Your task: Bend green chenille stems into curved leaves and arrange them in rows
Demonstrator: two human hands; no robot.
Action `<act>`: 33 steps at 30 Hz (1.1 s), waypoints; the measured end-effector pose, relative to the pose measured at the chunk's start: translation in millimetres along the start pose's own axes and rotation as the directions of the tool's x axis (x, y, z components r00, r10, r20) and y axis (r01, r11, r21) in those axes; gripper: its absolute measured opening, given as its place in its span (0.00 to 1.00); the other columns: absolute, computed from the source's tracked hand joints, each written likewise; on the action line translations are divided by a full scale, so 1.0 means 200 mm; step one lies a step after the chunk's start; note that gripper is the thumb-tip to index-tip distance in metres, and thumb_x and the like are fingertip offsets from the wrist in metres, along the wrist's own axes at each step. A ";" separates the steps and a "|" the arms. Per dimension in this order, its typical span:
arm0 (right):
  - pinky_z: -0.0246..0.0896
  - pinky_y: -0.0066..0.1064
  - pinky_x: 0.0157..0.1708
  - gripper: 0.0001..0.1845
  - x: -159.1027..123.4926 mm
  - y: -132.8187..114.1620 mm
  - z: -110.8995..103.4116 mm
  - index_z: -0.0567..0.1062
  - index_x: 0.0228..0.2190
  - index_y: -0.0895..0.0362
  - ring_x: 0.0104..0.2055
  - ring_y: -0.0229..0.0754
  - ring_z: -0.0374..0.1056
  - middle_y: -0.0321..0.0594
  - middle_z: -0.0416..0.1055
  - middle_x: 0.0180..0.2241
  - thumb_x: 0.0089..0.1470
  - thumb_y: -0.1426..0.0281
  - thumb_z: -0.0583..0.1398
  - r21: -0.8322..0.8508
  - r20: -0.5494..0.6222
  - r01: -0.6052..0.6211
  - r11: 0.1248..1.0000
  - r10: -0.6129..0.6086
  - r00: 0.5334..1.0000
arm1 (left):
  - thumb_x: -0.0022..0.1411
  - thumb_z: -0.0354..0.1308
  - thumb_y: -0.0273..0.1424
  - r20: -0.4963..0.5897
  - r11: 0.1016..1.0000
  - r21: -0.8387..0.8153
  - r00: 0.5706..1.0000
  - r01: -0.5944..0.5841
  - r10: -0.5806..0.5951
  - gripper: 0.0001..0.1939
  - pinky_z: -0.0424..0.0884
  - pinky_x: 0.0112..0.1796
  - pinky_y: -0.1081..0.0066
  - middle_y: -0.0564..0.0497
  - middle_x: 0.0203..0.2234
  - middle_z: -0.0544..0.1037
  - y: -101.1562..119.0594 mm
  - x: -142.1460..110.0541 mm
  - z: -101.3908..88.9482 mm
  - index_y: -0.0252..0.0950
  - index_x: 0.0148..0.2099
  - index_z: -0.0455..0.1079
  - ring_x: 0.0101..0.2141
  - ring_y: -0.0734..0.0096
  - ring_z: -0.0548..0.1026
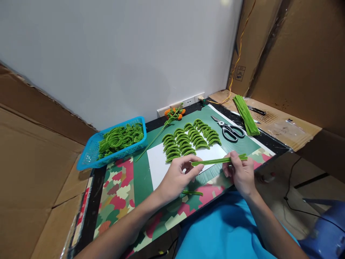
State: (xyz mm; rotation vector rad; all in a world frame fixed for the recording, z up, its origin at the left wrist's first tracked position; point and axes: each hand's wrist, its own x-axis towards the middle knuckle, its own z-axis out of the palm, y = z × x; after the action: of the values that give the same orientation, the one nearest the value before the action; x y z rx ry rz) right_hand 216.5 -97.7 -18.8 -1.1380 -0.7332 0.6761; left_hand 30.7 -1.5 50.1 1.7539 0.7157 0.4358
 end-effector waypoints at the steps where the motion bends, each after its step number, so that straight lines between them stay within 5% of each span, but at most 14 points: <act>1: 0.50 0.26 0.15 0.35 0.00 -0.01 0.00 0.73 0.18 0.56 0.15 0.33 0.56 0.35 0.65 0.13 0.65 0.44 0.61 -0.025 0.044 0.015 1.000 -0.014 0.999 | 0.70 0.66 0.42 0.009 0.998 -0.061 1.000 0.013 -0.012 0.15 0.66 0.30 0.72 0.52 0.32 0.78 0.00 0.00 0.00 0.35 0.46 0.80 0.28 0.73 0.71; 6: 0.54 0.28 0.18 0.34 -0.02 -0.02 0.03 0.73 0.17 0.56 0.17 0.35 0.59 0.36 0.67 0.15 0.68 0.47 0.60 -0.071 0.184 0.020 0.997 -0.006 0.983 | 0.68 0.69 0.41 -0.006 0.971 -0.235 0.999 0.045 -0.048 0.15 0.66 0.30 0.75 0.52 0.34 0.78 -0.01 0.01 0.02 0.34 0.46 0.80 0.28 0.76 0.70; 13: 0.57 0.29 0.19 0.28 -0.08 -0.01 0.05 0.82 0.25 0.57 0.15 0.35 0.62 0.34 0.67 0.15 0.70 0.53 0.60 -0.120 0.072 0.095 0.988 -0.086 0.994 | 0.71 0.66 0.44 -0.011 0.826 -0.541 0.981 0.159 -0.196 0.18 0.64 0.32 0.79 0.55 0.27 0.72 -0.04 0.00 0.06 0.32 0.45 0.77 0.27 0.80 0.69; 20: 0.59 0.28 0.18 0.20 -0.11 -0.03 0.05 0.86 0.34 0.54 0.15 0.35 0.65 0.33 0.72 0.18 0.72 0.61 0.59 -0.157 0.103 0.215 0.964 -0.200 0.974 | 0.71 0.68 0.42 0.060 0.794 -0.586 0.986 0.160 -0.154 0.18 0.67 0.30 0.77 0.54 0.31 0.77 0.00 -0.04 0.10 0.35 0.51 0.71 0.26 0.79 0.72; 33: 0.67 0.30 0.27 0.12 -0.11 -0.03 0.03 0.85 0.43 0.53 0.23 0.37 0.72 0.34 0.77 0.26 0.70 0.75 0.61 -0.182 0.214 0.441 0.879 -0.402 0.890 | 0.65 0.74 0.41 0.018 0.771 -0.617 0.982 0.159 -0.188 0.19 0.66 0.30 0.80 0.54 0.29 0.78 0.00 -0.04 0.09 0.33 0.42 0.72 0.26 0.82 0.71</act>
State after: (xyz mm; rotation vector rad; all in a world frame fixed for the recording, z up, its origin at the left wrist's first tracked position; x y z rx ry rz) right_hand 199.3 -113.9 -16.2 -1.0823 -1.1899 0.3221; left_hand 35.9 -21.0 45.1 1.0472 0.6628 0.5138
